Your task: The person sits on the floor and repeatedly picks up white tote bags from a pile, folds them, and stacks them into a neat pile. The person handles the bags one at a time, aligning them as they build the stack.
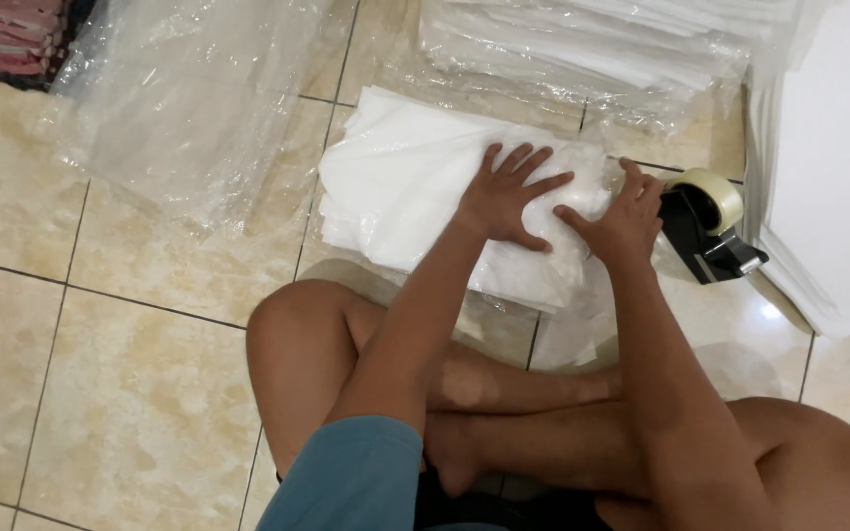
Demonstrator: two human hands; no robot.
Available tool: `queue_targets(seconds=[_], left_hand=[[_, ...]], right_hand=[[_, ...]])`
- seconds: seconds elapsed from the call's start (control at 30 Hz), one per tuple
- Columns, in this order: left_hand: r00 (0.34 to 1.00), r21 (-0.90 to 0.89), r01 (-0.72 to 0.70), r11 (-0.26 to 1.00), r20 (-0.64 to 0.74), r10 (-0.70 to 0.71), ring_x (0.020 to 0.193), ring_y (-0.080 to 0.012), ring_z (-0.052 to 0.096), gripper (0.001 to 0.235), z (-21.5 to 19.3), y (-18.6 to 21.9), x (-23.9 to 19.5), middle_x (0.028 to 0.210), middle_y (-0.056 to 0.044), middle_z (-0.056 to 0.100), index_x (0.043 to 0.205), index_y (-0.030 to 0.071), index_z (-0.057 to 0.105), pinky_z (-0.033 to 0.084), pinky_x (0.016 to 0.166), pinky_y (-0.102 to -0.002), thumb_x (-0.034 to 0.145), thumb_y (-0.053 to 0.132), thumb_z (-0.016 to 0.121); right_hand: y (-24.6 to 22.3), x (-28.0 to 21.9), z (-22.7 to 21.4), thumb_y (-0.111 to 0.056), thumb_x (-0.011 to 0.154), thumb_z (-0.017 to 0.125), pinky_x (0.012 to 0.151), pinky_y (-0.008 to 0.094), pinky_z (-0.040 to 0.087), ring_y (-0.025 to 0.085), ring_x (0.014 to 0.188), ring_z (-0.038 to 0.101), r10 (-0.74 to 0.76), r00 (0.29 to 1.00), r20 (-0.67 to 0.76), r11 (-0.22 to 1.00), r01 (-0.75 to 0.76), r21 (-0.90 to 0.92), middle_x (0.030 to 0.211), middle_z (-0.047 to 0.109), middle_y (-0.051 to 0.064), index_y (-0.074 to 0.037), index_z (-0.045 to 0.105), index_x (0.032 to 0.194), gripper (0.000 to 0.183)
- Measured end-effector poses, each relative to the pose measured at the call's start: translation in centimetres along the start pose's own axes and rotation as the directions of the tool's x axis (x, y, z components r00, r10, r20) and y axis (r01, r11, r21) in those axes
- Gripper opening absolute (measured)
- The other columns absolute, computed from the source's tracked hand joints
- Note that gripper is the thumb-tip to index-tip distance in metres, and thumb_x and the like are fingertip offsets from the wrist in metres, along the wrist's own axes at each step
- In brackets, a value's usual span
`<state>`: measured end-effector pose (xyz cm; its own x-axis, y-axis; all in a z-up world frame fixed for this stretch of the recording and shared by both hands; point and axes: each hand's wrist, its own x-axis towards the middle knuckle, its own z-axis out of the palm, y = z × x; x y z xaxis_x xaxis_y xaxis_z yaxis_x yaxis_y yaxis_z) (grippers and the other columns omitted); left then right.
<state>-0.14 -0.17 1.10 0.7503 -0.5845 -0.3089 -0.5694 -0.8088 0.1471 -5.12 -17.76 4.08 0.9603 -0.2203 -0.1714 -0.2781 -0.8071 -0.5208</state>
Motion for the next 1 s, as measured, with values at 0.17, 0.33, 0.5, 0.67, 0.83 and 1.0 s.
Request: queue_targets(seconds=[0.17,0.33,0.5,0.67,0.83,1.0], left_hand=[[1.000,0.001,0.006,1.000,0.005,-0.006,0.147,-0.0200,0.010,0.103,-0.1,0.0,-0.3,0.160,0.006,0.008,0.147,0.051,0.008,0.002,0.116,-0.053,0.063,0.096,0.046],[1.000,-0.002,0.003,1.000,-0.010,-0.003,0.147,-0.0209,0.011,0.102,-0.2,0.3,-0.1,0.160,0.005,0.010,0.147,0.050,0.009,0.003,0.117,-0.053,0.062,0.095,0.044],[0.997,0.155,0.008,0.988,-0.077,0.004,0.146,-0.0228,0.009,0.087,-2.4,2.6,-2.2,0.160,0.003,0.005,0.151,0.038,0.013,0.000,0.117,-0.055,0.078,0.078,0.040],[0.985,-0.039,0.152,0.988,-0.079,-0.155,0.135,-0.0272,0.022,0.065,-5.6,6.4,-4.0,0.151,-0.006,0.020,0.151,0.018,0.018,0.014,0.109,-0.051,0.090,0.034,0.031],[0.951,-0.640,0.246,0.728,0.016,-0.307,0.116,-0.0393,0.054,0.085,-9.6,8.1,-6.2,0.126,-0.026,0.047,0.140,-0.005,0.035,0.048,0.091,-0.047,0.090,0.063,0.020],[0.890,-0.570,0.420,0.706,0.109,-0.442,0.102,-0.0473,0.061,0.095,-19.4,8.5,-11.9,0.108,-0.027,0.059,0.114,-0.010,0.053,0.054,0.078,-0.052,0.080,0.074,0.026]], right_hand=[[6.5,2.5,3.6,-0.061,0.086,0.070,0.093,0.051,0.045,0.038,0.121,0.048,0.198,0.977,0.084,0.939,-0.214,0.268,0.128,0.039,0.019,-0.016,0.031,0.140,0.081],[2.5,-0.1,-0.4,-0.066,0.077,0.077,0.076,0.042,0.054,0.035,0.099,0.064,0.320,0.896,0.309,0.827,-0.423,0.370,0.115,0.058,0.025,-0.003,0.048,0.133,0.089],[-1.2,-1.7,-1.7,-0.040,0.077,0.078,0.088,0.050,0.050,0.044,0.116,0.053,0.304,0.804,0.511,0.642,-0.569,0.513,0.130,0.048,0.030,0.008,0.036,0.140,0.090],[1.7,-0.2,1.2,-0.040,0.077,0.077,0.078,0.051,0.054,0.041,0.107,0.057,0.293,0.850,0.437,0.675,-0.508,0.535,0.119,0.055,0.024,0.003,0.044,0.133,0.078],[-4.0,-4.0,-3.6,-0.048,0.082,0.058,0.084,0.053,0.049,0.040,0.113,0.054,0.185,0.887,0.424,0.669,-0.429,0.607,0.126,0.051,0.021,-0.001,0.042,0.136,0.073],[-7.4,-6.2,-5.5,-0.044,0.098,0.020,0.099,0.040,0.026,0.020,0.104,0.045,-0.107,0.890,0.444,0.290,-0.399,0.870,0.114,0.053,0.004,-0.010,0.051,0.131,0.056]])
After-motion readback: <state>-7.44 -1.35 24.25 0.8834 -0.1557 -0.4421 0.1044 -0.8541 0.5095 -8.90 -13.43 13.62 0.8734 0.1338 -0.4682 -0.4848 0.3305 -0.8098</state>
